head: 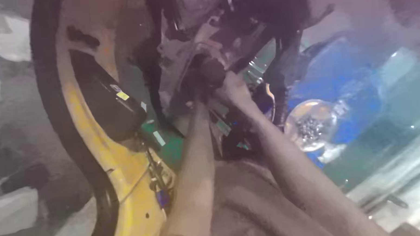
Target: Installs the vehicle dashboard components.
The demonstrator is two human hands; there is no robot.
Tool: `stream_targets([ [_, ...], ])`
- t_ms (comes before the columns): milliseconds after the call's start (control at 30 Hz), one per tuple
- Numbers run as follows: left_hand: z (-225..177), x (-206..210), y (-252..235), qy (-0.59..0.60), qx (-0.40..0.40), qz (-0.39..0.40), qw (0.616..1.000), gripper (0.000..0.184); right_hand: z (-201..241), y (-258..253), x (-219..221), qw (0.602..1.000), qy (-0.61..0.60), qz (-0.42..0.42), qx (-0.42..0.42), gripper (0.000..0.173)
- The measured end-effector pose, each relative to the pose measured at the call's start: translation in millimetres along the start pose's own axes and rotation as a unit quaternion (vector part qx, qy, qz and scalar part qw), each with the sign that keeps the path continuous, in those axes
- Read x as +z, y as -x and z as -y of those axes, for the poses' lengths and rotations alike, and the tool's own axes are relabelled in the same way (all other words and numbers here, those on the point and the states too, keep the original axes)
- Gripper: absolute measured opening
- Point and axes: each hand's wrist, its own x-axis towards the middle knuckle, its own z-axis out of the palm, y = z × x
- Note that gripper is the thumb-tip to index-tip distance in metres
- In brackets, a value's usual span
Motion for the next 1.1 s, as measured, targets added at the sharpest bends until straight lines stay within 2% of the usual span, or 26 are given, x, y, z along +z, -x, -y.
stream_targets([
  [133,6.2,-10.6,6.6,-0.044,0.049,0.021,0.998,0.041,-4.7,-4.0,5.7,1.0,0.026,-0.011,0.0,0.052],
  [267,2.5,-20.1,8.3,-0.111,0.051,0.063,0.991,0.043,-3.3,-3.8,3.7,1.0,0.014,-0.01,-0.007,0.055],
  [367,3.1,-16.6,-4.0,-0.058,0.019,0.027,0.998,0.036,-5.4,-7.8,9.0,0.999,0.035,-0.017,-0.018,0.052],
  [500,21.3,-22.1,-34.3,0.056,0.055,0.051,0.996,0.034,-8.3,-12.0,5.2,0.999,0.032,-0.017,-0.032,0.046],
  [667,-0.4,-5.3,-5.8,-0.102,0.024,-0.003,0.994,0.045,-2.6,-9.9,3.7,0.999,0.039,-0.008,-0.026,0.055],
  [833,23.8,-32.0,-36.5,0.013,0.051,0.061,0.997,0.041,-5.4,-9.3,1.4,0.999,0.042,-0.014,-0.013,0.056],
  [900,23.6,-31.1,-36.5,0.049,0.029,0.048,0.997,0.041,0.9,-6.1,-7.3,0.997,0.072,0.0,-0.004,0.062],
  [967,18.4,-23.9,-34.6,0.076,0.029,0.039,0.996,0.039,2.2,-7.4,-11.2,0.997,0.079,-0.008,-0.015,0.057],
  [1100,16.4,-19.0,-35.1,0.038,0.045,0.052,0.997,0.04,-5.5,-11.9,-6.2,0.996,0.087,-0.007,-0.03,0.055],
])
